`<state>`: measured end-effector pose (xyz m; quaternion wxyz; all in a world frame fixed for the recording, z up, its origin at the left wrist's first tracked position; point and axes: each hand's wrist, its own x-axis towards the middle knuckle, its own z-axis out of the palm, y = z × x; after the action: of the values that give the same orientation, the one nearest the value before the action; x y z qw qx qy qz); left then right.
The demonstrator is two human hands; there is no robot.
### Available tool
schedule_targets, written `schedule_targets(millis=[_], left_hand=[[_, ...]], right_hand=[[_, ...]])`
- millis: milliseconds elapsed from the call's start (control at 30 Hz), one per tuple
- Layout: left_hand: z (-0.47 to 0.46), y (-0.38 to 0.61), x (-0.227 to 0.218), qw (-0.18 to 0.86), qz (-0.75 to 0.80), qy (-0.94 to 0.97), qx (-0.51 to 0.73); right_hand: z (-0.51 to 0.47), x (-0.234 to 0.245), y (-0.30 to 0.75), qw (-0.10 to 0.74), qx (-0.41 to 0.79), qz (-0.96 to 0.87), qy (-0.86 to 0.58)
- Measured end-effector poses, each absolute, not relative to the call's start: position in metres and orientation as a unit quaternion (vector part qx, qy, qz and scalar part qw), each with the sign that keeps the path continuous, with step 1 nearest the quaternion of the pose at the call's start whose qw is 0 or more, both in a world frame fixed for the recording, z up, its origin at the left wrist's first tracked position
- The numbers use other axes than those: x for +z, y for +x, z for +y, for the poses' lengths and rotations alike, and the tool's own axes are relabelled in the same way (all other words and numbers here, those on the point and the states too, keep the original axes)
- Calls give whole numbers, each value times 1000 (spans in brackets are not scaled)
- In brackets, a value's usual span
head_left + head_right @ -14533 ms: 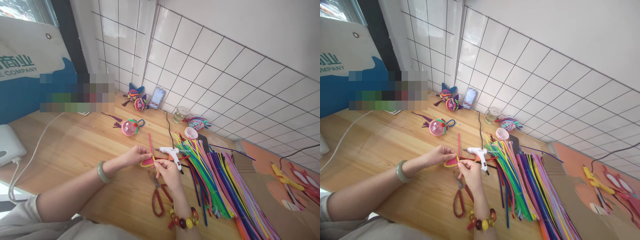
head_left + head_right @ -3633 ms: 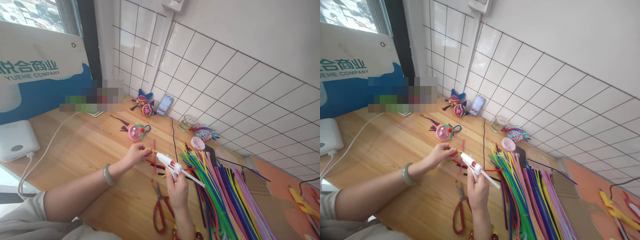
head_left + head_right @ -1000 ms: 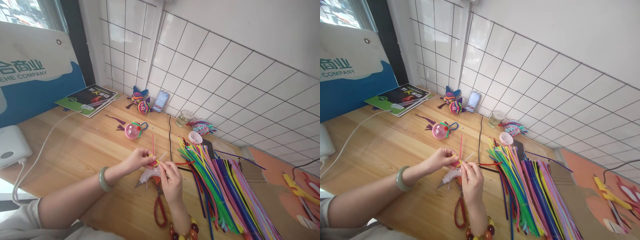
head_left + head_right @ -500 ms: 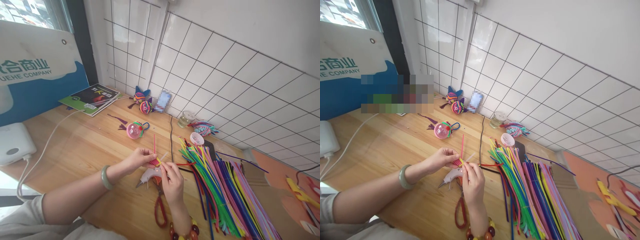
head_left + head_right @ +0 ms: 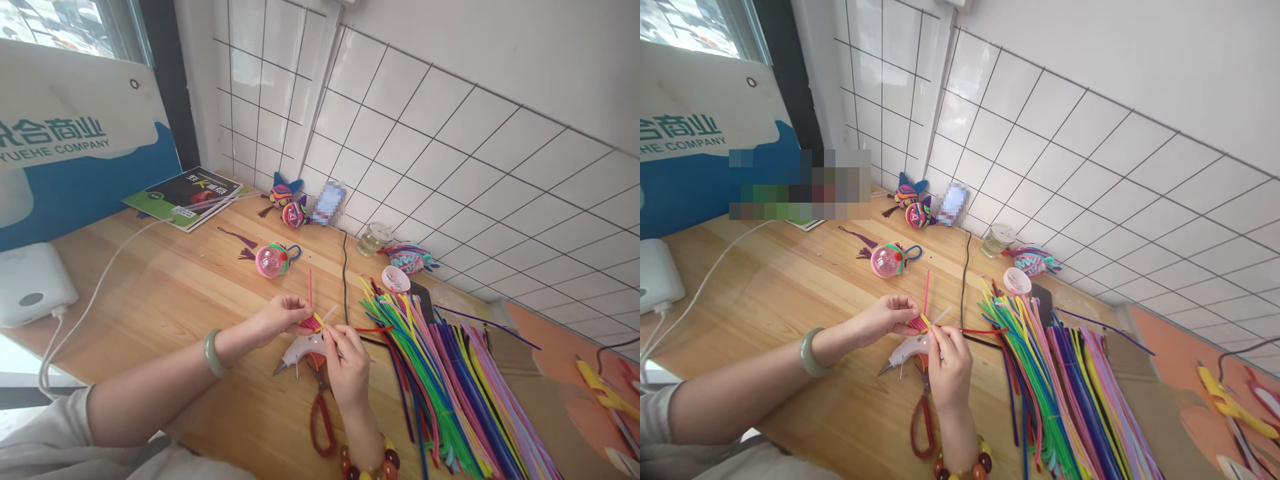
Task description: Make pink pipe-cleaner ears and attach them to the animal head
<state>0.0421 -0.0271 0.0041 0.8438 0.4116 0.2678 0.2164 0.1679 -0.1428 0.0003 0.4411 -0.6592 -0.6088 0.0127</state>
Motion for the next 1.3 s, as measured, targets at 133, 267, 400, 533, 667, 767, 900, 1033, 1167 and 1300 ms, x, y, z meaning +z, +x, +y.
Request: schedule_targets(millis=[133,267,400,533,667,767,900,1033,1167,1300], left_hand=[[-26,43,1,839,269,424,209],[-25,43,-2,839,267,428,201],[-24,43,-3,841,263,429,198],[-24,42,-4,840,263,432,198],[-24,42,-2,837,266,434,198],[-24,42,0,834,267,440,197],[-24,42,1,829,262,452,199],[-24,42,1,830,256,457,195],[-23,41,3,830,248,460,194],[-23,40,3,829,243,465,192]], right_hand=[[-142,0,168,437,16,-612,-660],[-141,0,168,440,22,-609,-660],[-141,0,167,451,22,-606,-656],[-141,-1,167,449,29,-607,-655],[-141,-2,167,456,42,-605,-651],[-141,-1,166,464,56,-598,-651],[-140,0,165,480,71,-580,-655],[-139,3,164,496,106,-551,-662],[-138,6,164,513,149,-517,-669],[-137,6,165,527,183,-496,-666]])
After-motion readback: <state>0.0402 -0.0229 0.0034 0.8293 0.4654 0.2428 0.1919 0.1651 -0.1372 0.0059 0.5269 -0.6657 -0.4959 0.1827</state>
